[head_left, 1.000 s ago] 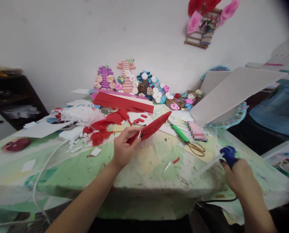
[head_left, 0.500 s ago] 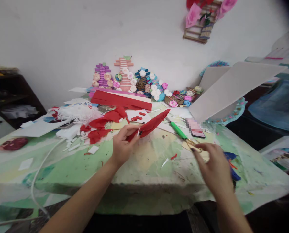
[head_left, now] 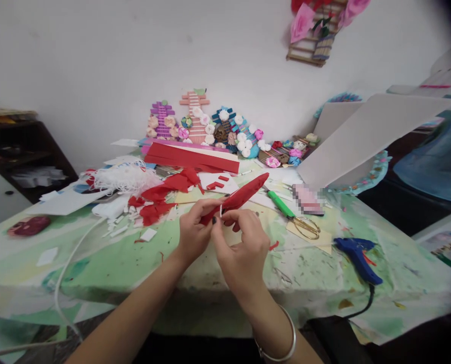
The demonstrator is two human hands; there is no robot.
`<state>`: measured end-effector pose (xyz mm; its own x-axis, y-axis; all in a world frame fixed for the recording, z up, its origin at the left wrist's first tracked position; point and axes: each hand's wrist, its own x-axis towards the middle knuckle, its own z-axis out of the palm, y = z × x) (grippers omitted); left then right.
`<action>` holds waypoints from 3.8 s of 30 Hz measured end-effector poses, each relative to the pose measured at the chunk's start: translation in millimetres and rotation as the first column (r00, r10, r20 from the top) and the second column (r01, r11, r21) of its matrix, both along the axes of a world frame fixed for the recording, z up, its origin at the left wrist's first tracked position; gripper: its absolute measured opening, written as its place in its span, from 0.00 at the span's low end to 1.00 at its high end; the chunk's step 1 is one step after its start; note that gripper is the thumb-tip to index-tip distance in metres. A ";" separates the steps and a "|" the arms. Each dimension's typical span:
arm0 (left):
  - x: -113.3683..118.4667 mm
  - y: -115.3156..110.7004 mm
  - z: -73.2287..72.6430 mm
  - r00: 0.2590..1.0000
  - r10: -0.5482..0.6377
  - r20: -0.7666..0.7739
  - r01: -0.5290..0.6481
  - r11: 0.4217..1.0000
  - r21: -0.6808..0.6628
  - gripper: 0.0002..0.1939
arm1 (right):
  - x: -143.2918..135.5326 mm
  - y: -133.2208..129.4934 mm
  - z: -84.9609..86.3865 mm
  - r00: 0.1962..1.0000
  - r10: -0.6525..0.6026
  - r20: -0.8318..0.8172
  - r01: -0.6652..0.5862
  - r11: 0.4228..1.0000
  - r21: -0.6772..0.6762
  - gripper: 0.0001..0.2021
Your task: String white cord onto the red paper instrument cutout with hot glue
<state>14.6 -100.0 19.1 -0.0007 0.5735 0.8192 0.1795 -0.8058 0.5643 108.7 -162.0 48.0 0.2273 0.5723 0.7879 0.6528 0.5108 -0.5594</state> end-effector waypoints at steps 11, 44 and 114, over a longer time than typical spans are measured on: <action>0.1 1.4 -5.0 1.000 0.007 -0.017 -0.007 1.000 -0.006 0.10 | 1.4 -2.6 1.6 0.995 -0.015 -0.095 0.010 0.999 -0.048 0.06; 0.0 5.0 -7.9 0.997 -0.042 0.063 0.045 0.998 -0.046 0.08 | 17.1 9.0 -15.0 0.988 0.063 -0.140 -0.078 0.991 -0.105 0.03; -7.3 19.7 6.7 0.979 0.111 0.169 -0.098 0.992 -0.083 0.06 | 44.1 21.7 -23.2 0.962 0.094 -0.256 -0.145 0.971 -0.189 0.05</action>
